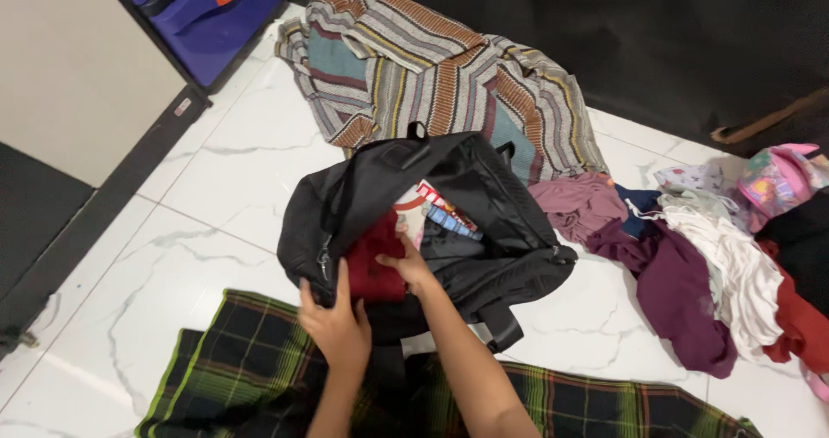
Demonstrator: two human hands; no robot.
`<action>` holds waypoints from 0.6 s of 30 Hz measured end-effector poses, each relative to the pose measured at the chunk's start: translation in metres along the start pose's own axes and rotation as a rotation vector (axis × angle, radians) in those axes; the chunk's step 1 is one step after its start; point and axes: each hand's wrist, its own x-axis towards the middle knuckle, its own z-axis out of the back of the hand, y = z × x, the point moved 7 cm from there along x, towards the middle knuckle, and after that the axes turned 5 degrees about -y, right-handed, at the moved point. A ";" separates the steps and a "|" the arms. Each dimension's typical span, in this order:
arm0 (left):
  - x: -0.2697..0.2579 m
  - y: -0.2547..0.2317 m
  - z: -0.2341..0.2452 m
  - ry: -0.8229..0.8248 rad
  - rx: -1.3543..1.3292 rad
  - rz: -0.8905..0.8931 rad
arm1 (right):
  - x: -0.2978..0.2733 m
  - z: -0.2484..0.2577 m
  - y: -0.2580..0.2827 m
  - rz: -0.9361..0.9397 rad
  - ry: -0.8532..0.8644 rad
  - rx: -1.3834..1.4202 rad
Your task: The person sits on the floor and folds clothes one at a time, smoothing and folding a blue shirt, a white shirt, a maroon button-up shirt, and a gray garment, placing each folded item into an open black duffel bag along with a rolled packaged item. The bag gradually fills with folded clothes as the person works through the piles around them.
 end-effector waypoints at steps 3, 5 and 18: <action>-0.017 0.021 -0.002 0.190 -0.254 0.211 | 0.010 -0.004 0.001 0.031 0.041 0.133; -0.013 0.024 0.010 0.246 -0.421 0.274 | 0.015 0.001 0.026 0.270 -0.038 -0.014; 0.025 0.002 0.079 0.263 -0.708 0.267 | -0.085 0.011 0.148 0.824 -0.120 -0.475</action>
